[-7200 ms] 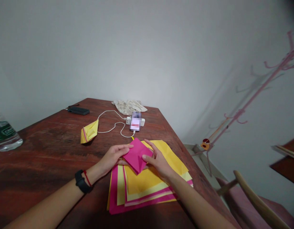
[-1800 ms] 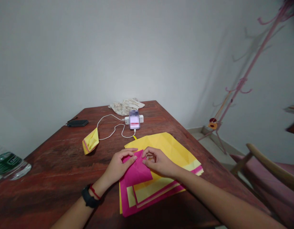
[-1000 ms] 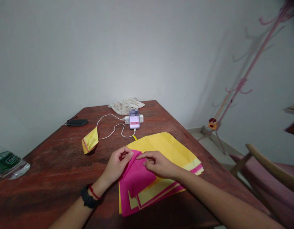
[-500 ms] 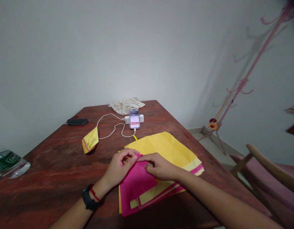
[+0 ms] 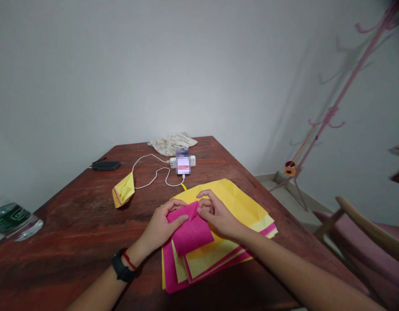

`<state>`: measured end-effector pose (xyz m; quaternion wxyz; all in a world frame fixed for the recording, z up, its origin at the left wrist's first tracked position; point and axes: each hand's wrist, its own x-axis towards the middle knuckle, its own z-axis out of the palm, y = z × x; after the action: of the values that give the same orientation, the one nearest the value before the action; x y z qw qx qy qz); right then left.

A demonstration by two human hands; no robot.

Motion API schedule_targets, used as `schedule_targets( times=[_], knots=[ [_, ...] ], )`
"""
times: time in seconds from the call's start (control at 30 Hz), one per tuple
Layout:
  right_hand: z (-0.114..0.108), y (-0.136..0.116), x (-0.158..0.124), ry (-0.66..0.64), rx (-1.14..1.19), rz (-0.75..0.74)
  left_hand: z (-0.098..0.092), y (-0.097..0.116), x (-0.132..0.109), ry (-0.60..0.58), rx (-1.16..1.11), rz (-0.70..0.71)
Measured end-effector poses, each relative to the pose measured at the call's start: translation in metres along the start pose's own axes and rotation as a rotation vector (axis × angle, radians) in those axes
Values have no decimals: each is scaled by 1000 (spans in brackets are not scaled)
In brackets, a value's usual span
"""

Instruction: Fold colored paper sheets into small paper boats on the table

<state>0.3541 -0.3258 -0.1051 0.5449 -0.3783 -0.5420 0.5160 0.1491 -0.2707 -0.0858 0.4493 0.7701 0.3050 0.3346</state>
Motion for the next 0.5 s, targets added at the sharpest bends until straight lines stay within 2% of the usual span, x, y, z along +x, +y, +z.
schedule_targets(
  times=[0.23,0.5],
  knots=[
    [-1,-5,2,64,-108,-3,-2,-4,2,137,73,51],
    [-1,-3,1,95,-206,-36,-1,4,-3,102,123,73]
  ],
)
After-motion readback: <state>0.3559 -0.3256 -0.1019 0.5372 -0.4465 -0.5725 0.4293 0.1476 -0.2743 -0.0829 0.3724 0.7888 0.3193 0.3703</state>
